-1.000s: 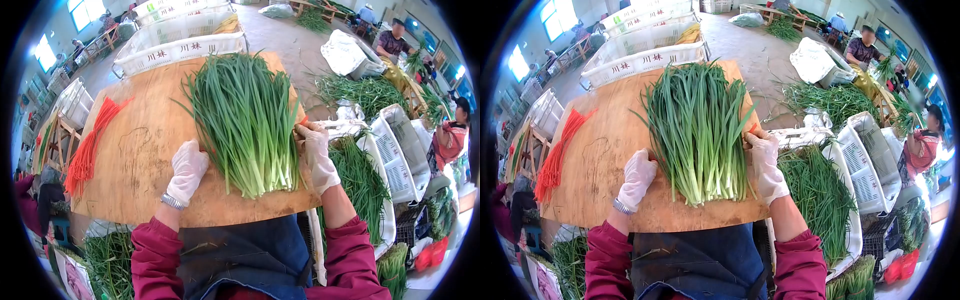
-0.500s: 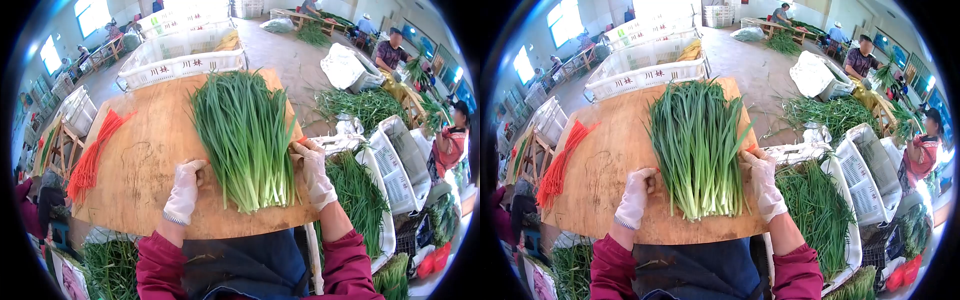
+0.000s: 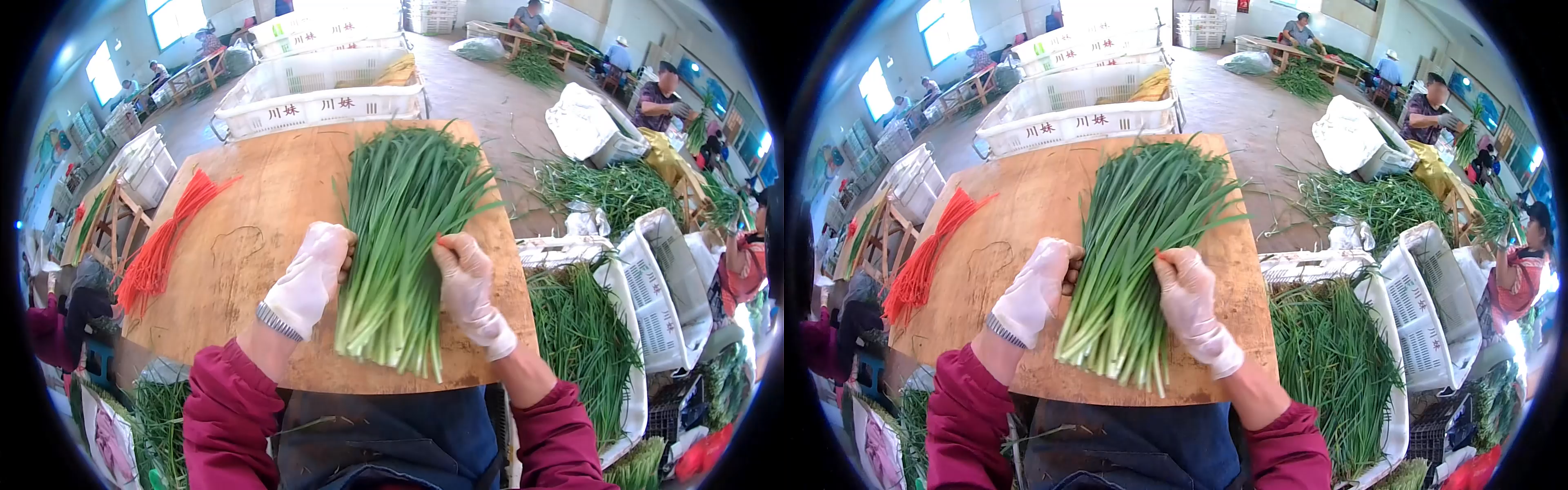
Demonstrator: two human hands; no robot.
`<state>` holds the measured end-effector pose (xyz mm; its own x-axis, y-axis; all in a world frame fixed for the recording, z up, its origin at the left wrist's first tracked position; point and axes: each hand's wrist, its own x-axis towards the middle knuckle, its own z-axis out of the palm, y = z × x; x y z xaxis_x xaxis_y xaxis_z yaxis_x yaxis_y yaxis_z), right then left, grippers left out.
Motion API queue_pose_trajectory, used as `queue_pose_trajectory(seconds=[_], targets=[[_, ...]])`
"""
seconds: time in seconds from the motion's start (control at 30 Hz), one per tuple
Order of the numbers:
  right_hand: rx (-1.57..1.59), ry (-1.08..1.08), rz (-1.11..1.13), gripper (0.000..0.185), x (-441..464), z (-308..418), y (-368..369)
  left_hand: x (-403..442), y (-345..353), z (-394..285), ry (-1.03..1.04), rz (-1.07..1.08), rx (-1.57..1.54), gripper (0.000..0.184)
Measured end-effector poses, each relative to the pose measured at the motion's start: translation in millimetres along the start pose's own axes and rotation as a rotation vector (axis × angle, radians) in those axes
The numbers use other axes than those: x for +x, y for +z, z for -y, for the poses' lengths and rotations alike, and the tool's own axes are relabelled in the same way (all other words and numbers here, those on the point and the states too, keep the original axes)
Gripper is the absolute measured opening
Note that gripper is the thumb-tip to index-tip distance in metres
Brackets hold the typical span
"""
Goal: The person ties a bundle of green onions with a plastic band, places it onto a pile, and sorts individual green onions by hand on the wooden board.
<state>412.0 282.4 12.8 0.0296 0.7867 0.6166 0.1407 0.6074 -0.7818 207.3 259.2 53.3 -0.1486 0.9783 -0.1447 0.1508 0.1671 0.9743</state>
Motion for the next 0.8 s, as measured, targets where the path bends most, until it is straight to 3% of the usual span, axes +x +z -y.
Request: queue_pose_trajectory(seconds=[0.1,0.17,0.2,0.3,0.33,0.43,0.57,0.67,0.8], targets=[[-0.178,-0.138,-0.081,0.008,-11.9,-0.7,29.3,-1.7,-12.1,13.5,0.441,0.001,0.411,0.014],[-0.298,-0.200,-0.076,0.011,-20.2,6.3,44.2,-29.7,1.0,-28.3,0.944,-0.057,1.032,0.011],[-0.290,-0.217,-0.082,0.011,-22.8,5.5,48.3,-26.2,0.9,-30.7,0.942,0.005,1.125,0.011],[-0.333,-0.217,-0.093,0.012,-30.4,3.1,54.3,-2.7,41.7,-7.4,0.189,-0.448,0.922,0.015],[-0.359,-0.214,-0.098,0.012,-31.8,2.3,54.2,-4.2,56.3,-3.3,0.221,-0.615,0.980,0.017],[-0.373,-0.180,-0.090,0.011,-37.1,-3.4,49.2,-18.5,76.7,-4.4,0.351,-0.686,1.095,0.014],[-0.151,-0.170,-0.137,0.011,-34.7,-3.1,35.5,-20.8,75.7,-1.9,0.368,-0.747,1.174,0.011],[-0.018,-0.132,-0.108,0.012,-32.1,11.2,25.9,-18.0,65.2,-1.9,0.298,-0.710,1.062,0.008],[-0.062,-0.314,-0.016,0.014,-25.6,36.1,17.7,-31.1,62.7,-8.2,0.135,-0.583,1.010,0.013]])
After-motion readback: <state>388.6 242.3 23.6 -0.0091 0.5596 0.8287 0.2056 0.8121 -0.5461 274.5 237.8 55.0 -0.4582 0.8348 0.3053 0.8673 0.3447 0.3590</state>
